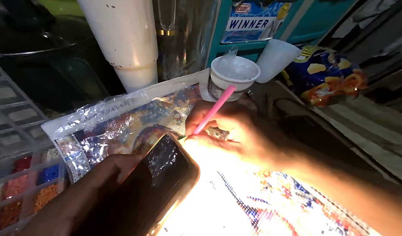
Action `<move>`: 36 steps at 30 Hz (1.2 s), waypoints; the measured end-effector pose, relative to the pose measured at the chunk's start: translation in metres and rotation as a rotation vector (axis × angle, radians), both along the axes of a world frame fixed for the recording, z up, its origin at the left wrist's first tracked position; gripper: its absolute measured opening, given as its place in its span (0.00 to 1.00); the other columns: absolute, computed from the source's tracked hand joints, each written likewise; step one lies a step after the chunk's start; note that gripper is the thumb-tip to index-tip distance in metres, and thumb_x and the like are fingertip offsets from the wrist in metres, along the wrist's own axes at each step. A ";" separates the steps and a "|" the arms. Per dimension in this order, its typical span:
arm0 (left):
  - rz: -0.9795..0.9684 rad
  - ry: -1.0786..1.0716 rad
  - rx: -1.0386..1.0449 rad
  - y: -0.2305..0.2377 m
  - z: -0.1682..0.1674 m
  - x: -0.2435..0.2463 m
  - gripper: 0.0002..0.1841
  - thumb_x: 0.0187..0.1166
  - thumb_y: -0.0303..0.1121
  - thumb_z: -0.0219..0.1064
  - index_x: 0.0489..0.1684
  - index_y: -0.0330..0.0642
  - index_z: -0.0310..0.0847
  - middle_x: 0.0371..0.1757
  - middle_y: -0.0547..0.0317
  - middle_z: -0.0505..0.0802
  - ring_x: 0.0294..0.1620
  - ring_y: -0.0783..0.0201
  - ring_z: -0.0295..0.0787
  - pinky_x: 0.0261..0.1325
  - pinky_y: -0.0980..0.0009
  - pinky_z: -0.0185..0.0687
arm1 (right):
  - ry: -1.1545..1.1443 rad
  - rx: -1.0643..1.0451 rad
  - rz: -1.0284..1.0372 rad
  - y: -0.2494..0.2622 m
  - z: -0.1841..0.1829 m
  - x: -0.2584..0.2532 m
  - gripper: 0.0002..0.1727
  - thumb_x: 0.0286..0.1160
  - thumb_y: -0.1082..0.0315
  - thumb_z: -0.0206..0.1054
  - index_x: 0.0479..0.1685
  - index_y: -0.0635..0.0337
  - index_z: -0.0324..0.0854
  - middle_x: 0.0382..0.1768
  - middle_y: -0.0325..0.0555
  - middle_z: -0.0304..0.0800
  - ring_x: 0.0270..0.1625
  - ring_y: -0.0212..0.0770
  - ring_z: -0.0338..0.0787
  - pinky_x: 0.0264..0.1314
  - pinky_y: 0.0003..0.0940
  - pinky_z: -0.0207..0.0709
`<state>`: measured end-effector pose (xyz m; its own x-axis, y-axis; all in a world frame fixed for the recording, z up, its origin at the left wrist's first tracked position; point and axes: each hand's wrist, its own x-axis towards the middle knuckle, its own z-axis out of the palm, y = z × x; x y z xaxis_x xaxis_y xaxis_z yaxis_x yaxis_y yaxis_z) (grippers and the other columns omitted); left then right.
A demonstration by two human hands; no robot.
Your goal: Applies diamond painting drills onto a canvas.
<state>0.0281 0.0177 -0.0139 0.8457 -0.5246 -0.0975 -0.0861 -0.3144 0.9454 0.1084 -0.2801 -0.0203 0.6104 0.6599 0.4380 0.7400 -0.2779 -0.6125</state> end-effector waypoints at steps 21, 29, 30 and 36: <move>0.010 0.014 0.017 -0.002 0.002 0.001 0.35 0.66 0.42 0.76 0.74 0.40 0.69 0.45 0.63 0.89 0.39 0.68 0.90 0.41 0.71 0.89 | -0.120 -0.010 0.049 0.012 -0.011 0.007 0.08 0.82 0.67 0.68 0.47 0.64 0.86 0.38 0.37 0.88 0.43 0.22 0.86 0.46 0.17 0.82; 0.038 0.006 0.061 -0.002 0.004 -0.003 0.39 0.66 0.43 0.78 0.79 0.39 0.68 0.48 0.62 0.89 0.43 0.69 0.89 0.46 0.70 0.88 | -0.113 -0.042 0.043 0.011 -0.009 0.005 0.09 0.82 0.66 0.68 0.48 0.63 0.85 0.38 0.35 0.88 0.44 0.22 0.87 0.47 0.16 0.82; 0.039 0.012 0.043 -0.003 0.004 -0.002 0.38 0.65 0.43 0.78 0.77 0.39 0.68 0.46 0.62 0.89 0.41 0.69 0.89 0.44 0.71 0.88 | -0.120 -0.050 0.040 0.012 -0.008 0.005 0.09 0.82 0.65 0.68 0.48 0.63 0.86 0.38 0.35 0.88 0.44 0.21 0.86 0.47 0.16 0.82; 0.056 -0.032 0.005 -0.007 0.002 -0.009 0.27 0.68 0.46 0.78 0.64 0.50 0.75 0.43 0.73 0.88 0.40 0.77 0.87 0.42 0.81 0.83 | -0.131 -0.049 0.039 0.012 -0.009 0.005 0.09 0.82 0.65 0.68 0.47 0.62 0.85 0.36 0.34 0.86 0.42 0.20 0.84 0.45 0.14 0.79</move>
<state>0.0191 0.0103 -0.0121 0.8765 -0.4759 -0.0728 -0.0981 -0.3246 0.9407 0.1131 -0.2678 -0.0290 0.5233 0.7049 0.4788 0.8237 -0.2746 -0.4961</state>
